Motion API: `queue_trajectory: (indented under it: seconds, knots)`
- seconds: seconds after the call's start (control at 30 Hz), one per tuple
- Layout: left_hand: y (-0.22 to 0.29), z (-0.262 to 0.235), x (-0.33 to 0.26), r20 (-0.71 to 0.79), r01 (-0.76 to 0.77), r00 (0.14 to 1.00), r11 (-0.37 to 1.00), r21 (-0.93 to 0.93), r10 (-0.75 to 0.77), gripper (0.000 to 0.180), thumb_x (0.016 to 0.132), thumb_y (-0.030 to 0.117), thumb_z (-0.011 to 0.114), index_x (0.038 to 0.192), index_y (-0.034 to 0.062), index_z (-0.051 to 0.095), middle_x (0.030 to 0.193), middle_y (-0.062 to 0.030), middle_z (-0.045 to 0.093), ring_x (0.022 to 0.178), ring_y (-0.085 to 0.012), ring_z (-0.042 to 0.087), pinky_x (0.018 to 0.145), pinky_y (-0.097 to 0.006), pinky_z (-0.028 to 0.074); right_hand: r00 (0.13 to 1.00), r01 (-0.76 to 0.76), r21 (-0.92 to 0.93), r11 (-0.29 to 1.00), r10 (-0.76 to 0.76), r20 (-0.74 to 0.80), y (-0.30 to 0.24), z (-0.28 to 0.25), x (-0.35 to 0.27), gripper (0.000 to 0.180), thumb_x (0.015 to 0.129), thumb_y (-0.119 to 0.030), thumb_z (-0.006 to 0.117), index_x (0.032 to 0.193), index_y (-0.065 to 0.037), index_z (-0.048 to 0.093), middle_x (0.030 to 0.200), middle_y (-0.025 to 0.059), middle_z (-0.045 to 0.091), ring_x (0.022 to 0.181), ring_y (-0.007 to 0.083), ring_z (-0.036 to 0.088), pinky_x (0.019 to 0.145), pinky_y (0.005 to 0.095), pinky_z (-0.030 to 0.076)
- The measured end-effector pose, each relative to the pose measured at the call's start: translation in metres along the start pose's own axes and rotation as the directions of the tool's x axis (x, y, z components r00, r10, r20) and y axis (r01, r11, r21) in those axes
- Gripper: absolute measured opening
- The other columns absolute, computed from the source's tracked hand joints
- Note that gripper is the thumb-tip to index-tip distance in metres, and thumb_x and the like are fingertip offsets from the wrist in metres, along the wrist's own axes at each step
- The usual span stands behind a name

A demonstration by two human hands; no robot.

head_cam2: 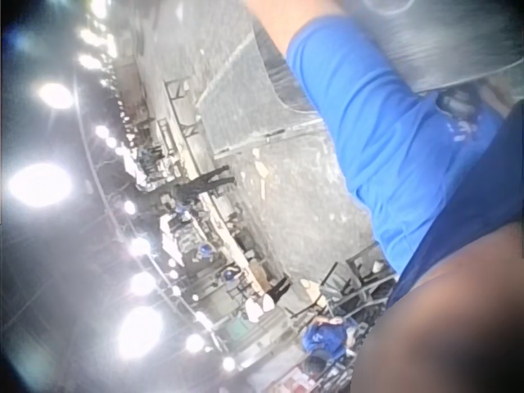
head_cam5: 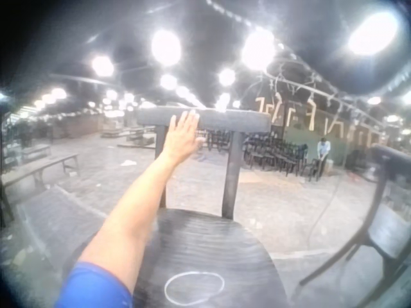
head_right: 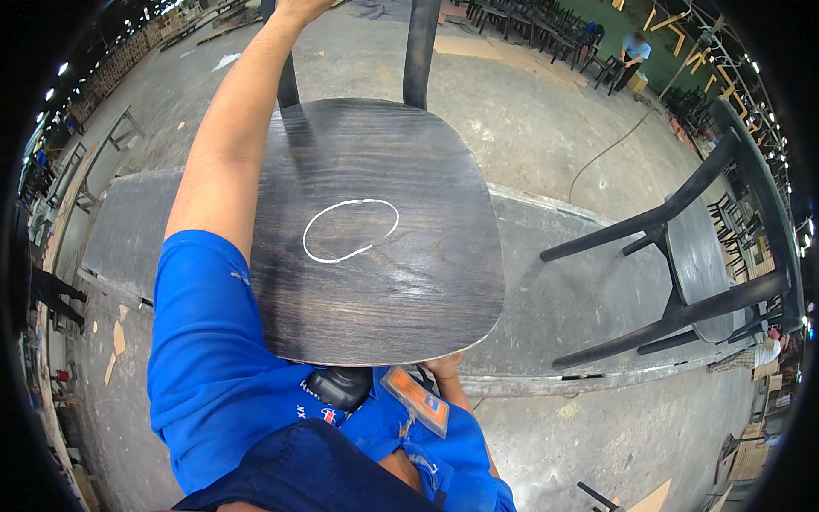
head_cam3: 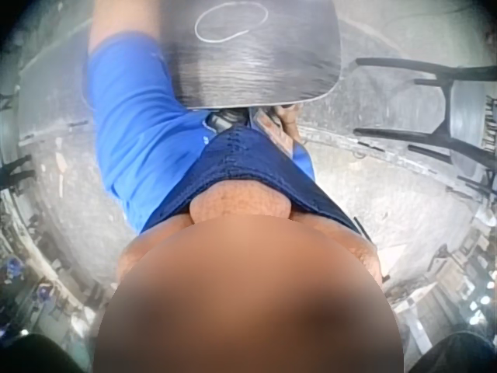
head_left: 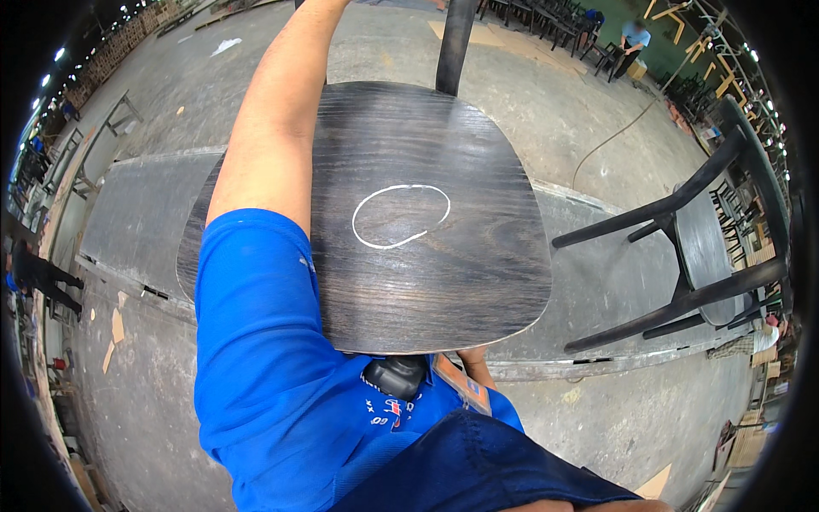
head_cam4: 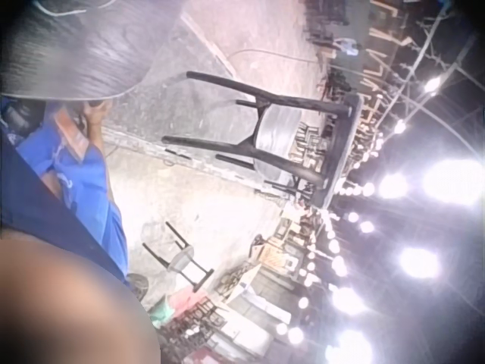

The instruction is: The person uses a white marker to draw circles on the seat of a black chair. They repeatedly lift, rotate, and reposition the chair to access different areas of the seat and legs while marking.

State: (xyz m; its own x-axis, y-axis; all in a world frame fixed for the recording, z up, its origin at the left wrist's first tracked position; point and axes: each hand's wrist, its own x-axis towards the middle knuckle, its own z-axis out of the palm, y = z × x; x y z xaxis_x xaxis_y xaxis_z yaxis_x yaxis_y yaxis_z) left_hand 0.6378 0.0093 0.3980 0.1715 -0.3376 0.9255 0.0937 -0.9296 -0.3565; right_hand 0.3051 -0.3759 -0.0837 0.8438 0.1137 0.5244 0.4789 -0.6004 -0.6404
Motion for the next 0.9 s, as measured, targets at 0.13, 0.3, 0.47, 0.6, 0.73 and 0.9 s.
queue_trajectory:
  seconds: [0.13,0.3,0.47,0.6,0.73,0.9]
  knots:
    - [-0.001,-0.006,-0.001,-0.024,0.048,0.999,0.999,0.025,-0.047,0.065,0.087,0.04,0.056,0.138,0.0039,0.04,0.143,-0.0148,0.04,0.134,-0.0313,0.033,0.109,-0.053,0.022,1.0,-0.008,0.011,1.0,0.008,0.007,-0.001,0.0,0.0,0.052,0.07,-0.045,0.068,0.108,-0.009,0.066,0.111,0.014,0.065,0.107,0.038,0.057,0.094,0.0487,0.04]
    - [-0.003,-0.019,0.037,0.165,0.36,0.929,0.911,-0.2,-0.331,0.059,0.082,0.051,0.057,0.129,0.0157,0.052,0.133,-0.0109,0.049,0.127,-0.0322,0.038,0.105,-0.053,0.026,1.0,-0.02,0.013,1.0,0.02,0.009,-0.006,-0.001,0.004,0.052,0.07,-0.044,0.069,0.108,-0.009,0.066,0.111,0.014,0.065,0.107,0.038,0.057,0.095,0.0485,0.04]
    - [-0.028,-0.034,0.084,0.516,0.552,0.726,0.833,-0.045,-0.454,0.063,0.07,0.064,0.066,0.119,0.0236,0.062,0.127,-0.0054,0.057,0.125,-0.0292,0.045,0.104,-0.057,0.025,0.999,-0.037,0.012,0.999,0.036,0.025,-0.012,-0.003,0.007,0.052,0.07,-0.044,0.069,0.108,-0.009,0.066,0.111,0.0141,0.065,0.107,0.038,0.057,0.095,0.0483,0.04]
    - [-0.046,-0.022,0.084,0.477,0.569,0.742,0.818,-0.078,-0.471,0.061,0.069,0.06,0.07,0.119,0.0259,0.063,0.125,-0.0047,0.06,0.121,-0.0301,0.052,0.105,-0.06,0.026,0.998,-0.051,0.013,0.999,0.051,0.043,-0.016,-0.004,0.007,0.052,0.07,-0.043,0.069,0.108,-0.008,0.066,0.111,0.0142,0.065,0.107,0.038,0.057,0.095,0.0481,0.04]
    - [-0.072,-0.01,0.083,0.569,0.482,0.772,0.845,-0.232,-0.284,0.059,0.069,0.053,0.073,0.12,0.0247,0.062,0.122,-0.0071,0.061,0.119,-0.0286,0.053,0.105,-0.061,0.026,0.996,-0.065,0.018,0.998,0.064,0.062,-0.022,-0.005,0.008,0.052,0.07,-0.043,0.07,0.108,-0.008,0.066,0.111,0.0142,0.065,0.107,0.0381,0.057,0.095,0.0479,0.04]
    - [-0.056,0.002,0.075,0.541,0.519,0.747,0.848,-0.108,-0.388,0.059,0.08,0.036,0.064,0.133,0.0159,0.048,0.128,-0.0134,0.055,0.127,-0.0289,0.045,0.107,-0.062,0.021,0.993,-0.075,0.02,0.997,0.072,0.095,-0.028,-0.007,0.008,0.052,0.07,-0.043,0.07,0.109,-0.008,0.066,0.111,0.0143,0.065,0.107,0.0381,0.057,0.096,0.0477,0.04]
